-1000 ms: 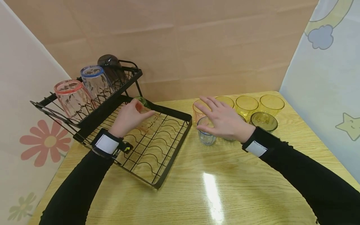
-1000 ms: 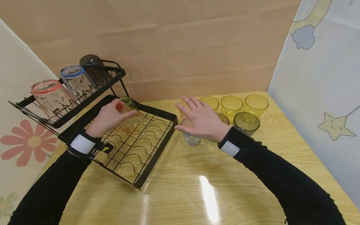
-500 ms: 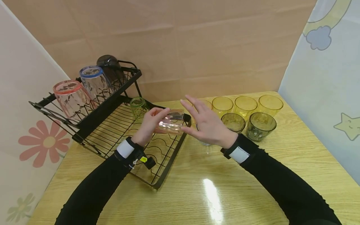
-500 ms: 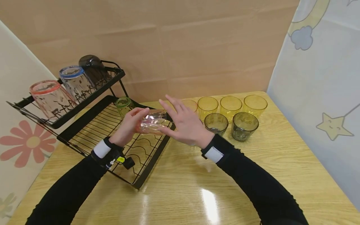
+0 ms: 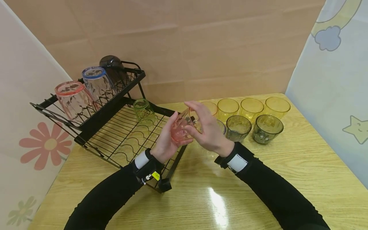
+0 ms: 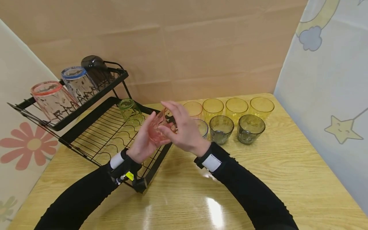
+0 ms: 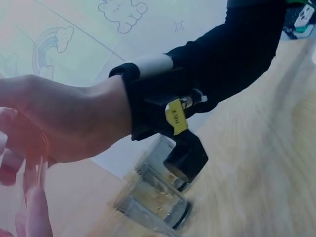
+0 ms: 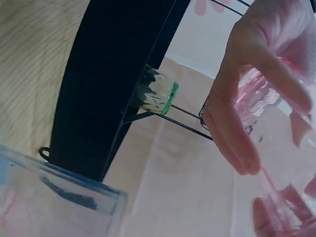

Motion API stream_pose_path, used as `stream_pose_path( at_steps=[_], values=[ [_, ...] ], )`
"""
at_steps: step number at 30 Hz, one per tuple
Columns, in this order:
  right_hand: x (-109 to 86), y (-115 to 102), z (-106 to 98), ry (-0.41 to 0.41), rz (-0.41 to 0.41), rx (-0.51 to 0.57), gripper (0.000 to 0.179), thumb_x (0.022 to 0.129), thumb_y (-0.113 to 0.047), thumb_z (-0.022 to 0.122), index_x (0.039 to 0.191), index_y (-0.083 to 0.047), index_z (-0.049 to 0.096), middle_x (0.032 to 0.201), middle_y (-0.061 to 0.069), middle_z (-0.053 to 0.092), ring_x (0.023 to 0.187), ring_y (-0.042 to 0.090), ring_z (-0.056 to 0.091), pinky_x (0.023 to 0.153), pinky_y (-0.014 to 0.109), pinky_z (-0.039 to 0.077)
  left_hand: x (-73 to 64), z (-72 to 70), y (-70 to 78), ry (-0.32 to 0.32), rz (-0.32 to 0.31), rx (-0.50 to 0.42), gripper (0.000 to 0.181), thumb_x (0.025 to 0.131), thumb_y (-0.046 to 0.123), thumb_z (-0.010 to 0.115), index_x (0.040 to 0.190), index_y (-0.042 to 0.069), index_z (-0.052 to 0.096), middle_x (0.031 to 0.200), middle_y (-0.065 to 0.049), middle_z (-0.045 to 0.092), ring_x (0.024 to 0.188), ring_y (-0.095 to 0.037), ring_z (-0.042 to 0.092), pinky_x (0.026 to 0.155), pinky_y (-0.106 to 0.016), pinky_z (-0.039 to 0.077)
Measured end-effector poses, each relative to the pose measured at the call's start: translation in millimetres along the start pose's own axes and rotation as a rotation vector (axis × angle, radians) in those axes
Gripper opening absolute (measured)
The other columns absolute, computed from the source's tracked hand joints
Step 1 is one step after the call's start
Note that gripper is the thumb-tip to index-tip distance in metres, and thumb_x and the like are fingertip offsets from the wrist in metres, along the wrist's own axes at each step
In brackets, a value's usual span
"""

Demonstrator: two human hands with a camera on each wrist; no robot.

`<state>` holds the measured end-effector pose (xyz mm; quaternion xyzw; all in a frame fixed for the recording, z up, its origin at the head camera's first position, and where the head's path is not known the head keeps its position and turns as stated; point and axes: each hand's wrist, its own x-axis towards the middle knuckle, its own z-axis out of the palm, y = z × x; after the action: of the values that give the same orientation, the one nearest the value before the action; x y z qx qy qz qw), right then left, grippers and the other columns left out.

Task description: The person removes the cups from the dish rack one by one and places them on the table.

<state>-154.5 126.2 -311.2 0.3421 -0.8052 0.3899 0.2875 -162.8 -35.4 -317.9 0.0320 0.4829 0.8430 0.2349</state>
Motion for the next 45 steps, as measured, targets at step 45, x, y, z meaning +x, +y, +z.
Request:
stream_pose_path(
  at_steps=[45],
  values=[
    [-135.4, 39, -198, -0.325, 0.139, -0.615, 0.049, 0.087, -0.038, 0.068, 0.122, -0.006, 0.059, 0.114, 0.014, 0.056, 0.093, 0.032, 0.056, 0.052, 0.04, 0.045, -3.3, -97.3, 46.0, -0.277, 0.731, 2.036, 0.04, 0.09, 0.037, 0.069, 0.117, 0.007, 0.064, 0.106, -0.008, 0.065, 0.076, -0.019, 0.065, 0.051, -0.031, 0.049]
  ],
)
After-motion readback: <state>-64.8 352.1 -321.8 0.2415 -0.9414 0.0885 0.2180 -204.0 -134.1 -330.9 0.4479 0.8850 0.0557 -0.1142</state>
